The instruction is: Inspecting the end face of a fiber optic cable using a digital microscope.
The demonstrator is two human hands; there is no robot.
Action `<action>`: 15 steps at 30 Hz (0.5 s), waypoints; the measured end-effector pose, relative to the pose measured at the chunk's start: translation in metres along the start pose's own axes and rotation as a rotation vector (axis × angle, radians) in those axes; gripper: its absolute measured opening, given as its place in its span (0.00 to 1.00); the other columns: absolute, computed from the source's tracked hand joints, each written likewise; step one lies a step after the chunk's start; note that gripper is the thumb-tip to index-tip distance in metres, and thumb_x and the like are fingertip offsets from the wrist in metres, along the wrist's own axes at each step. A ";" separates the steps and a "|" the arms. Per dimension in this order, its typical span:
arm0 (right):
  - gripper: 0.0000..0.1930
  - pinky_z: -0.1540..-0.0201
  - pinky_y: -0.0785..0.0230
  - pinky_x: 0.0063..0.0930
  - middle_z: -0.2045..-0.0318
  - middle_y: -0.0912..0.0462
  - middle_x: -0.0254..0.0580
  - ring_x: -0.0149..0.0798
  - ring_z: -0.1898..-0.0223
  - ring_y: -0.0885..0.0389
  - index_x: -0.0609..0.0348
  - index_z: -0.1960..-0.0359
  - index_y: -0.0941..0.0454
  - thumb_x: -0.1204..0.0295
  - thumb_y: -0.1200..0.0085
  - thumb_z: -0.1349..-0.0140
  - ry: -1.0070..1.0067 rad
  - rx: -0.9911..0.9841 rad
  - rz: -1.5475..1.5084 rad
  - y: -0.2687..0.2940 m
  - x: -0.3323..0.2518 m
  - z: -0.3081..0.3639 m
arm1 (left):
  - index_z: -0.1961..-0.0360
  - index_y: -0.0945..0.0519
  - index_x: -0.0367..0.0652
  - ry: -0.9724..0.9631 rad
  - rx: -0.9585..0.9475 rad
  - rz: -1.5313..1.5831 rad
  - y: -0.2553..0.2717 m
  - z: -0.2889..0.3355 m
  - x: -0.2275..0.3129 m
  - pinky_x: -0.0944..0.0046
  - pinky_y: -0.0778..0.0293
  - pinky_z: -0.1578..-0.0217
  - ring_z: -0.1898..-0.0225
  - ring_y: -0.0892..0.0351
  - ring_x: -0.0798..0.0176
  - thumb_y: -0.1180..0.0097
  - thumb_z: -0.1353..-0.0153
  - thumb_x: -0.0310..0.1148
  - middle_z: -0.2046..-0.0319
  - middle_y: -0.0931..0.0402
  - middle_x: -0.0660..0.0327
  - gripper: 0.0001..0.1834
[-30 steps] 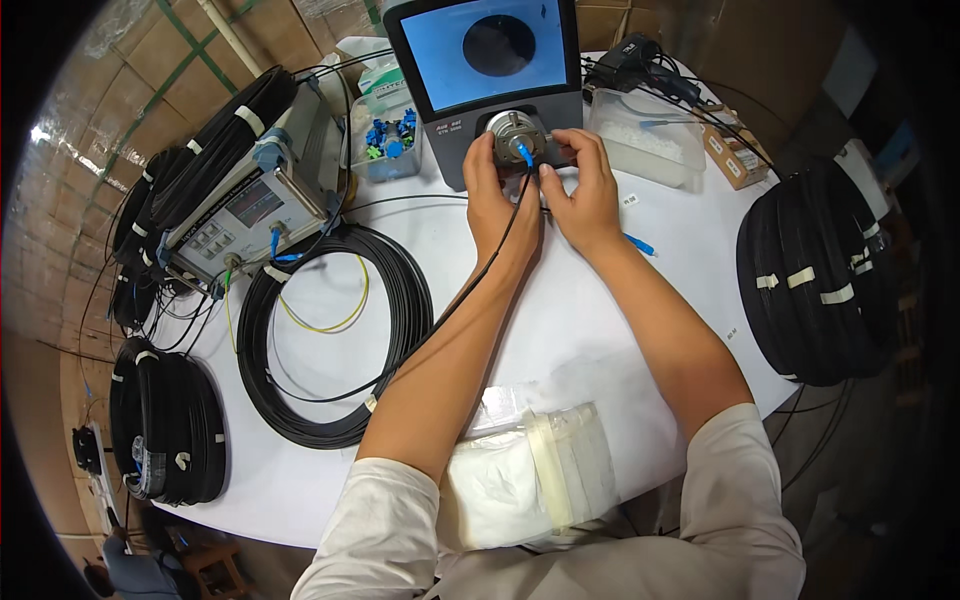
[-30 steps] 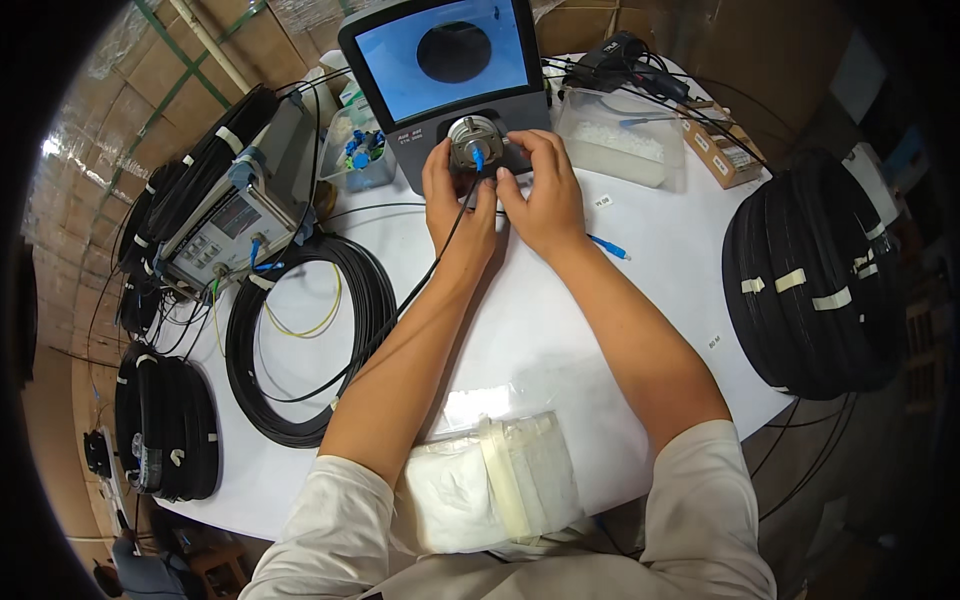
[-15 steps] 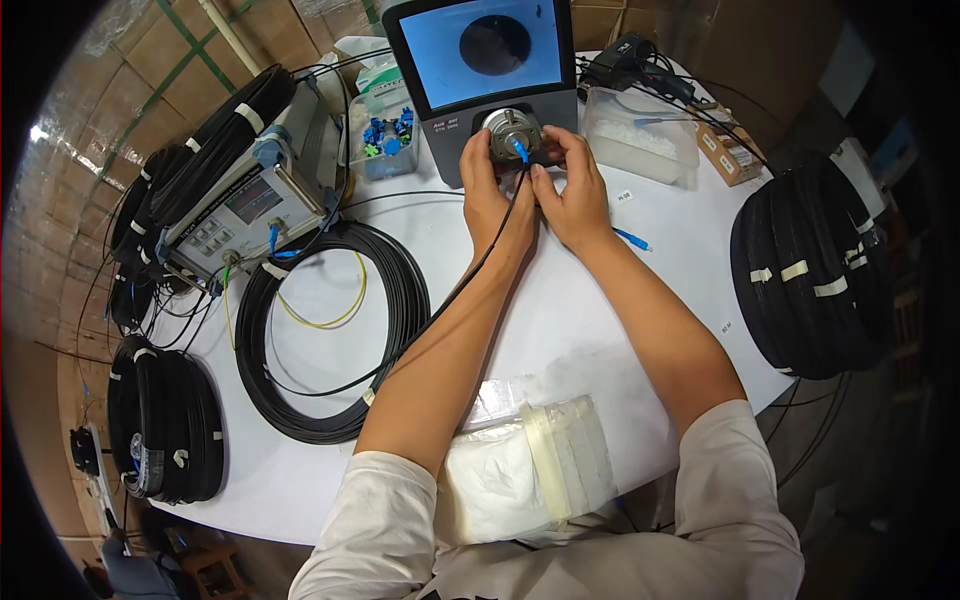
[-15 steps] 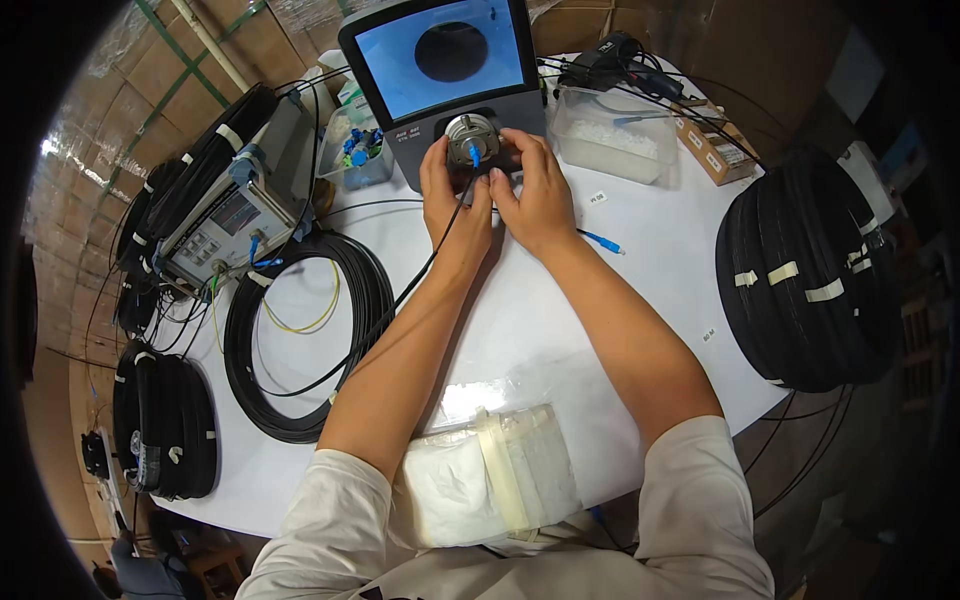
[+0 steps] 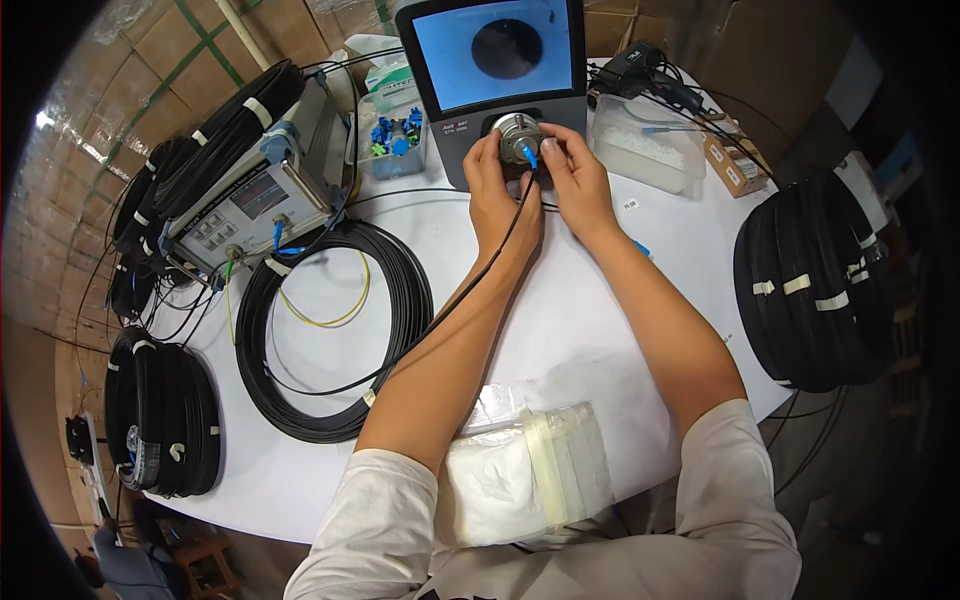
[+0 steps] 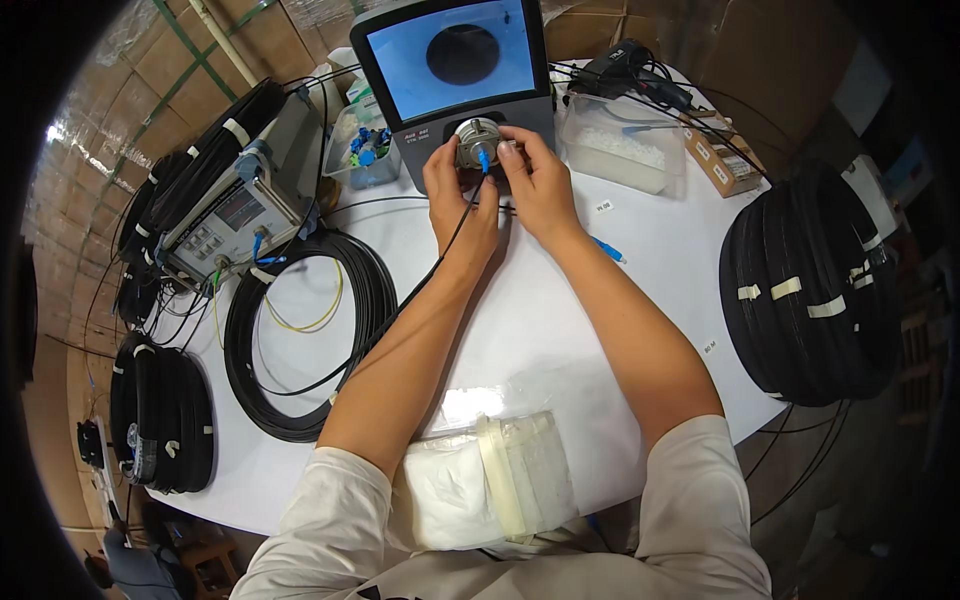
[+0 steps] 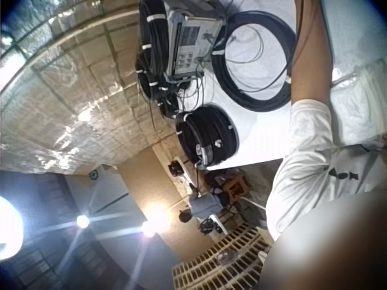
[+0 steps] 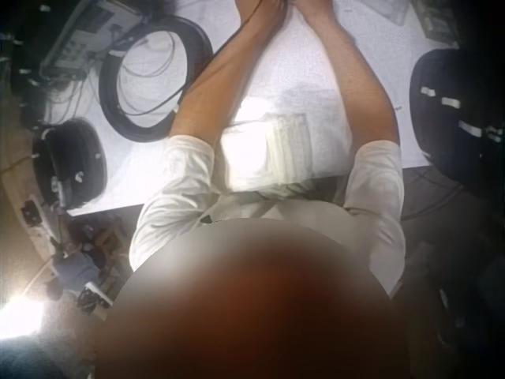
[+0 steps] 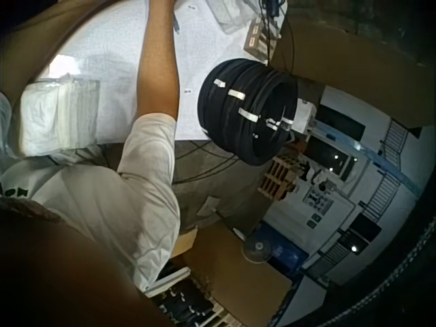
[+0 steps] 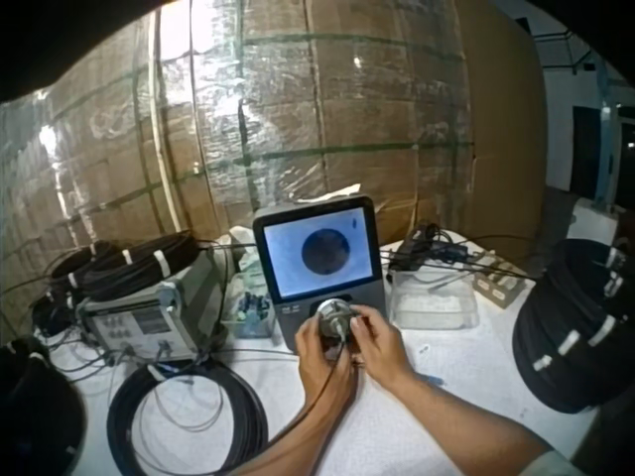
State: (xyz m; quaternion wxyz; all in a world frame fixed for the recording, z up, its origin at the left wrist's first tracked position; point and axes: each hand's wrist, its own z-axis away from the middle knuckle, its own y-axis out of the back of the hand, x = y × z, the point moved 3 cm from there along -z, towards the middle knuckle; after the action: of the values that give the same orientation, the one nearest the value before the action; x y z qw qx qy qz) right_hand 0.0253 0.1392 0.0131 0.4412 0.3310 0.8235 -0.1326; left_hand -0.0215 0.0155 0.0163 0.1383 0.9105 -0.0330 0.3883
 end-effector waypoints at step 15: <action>0.17 0.61 0.25 0.23 0.66 0.19 0.33 0.26 0.66 0.21 0.61 0.54 0.25 0.57 0.51 0.21 -0.211 0.072 -0.177 -0.003 0.005 -0.002 | 0.30 0.35 0.37 0.008 -0.004 0.028 0.004 0.000 0.006 0.58 0.22 0.49 0.49 0.20 0.51 0.42 0.38 0.20 0.41 0.32 0.48 0.33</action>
State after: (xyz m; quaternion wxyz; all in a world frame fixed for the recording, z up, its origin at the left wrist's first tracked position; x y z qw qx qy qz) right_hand 0.0201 0.1395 0.0099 0.4997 0.2567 0.7933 -0.2347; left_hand -0.0174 0.0120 0.0215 0.1346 0.9080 -0.0459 0.3940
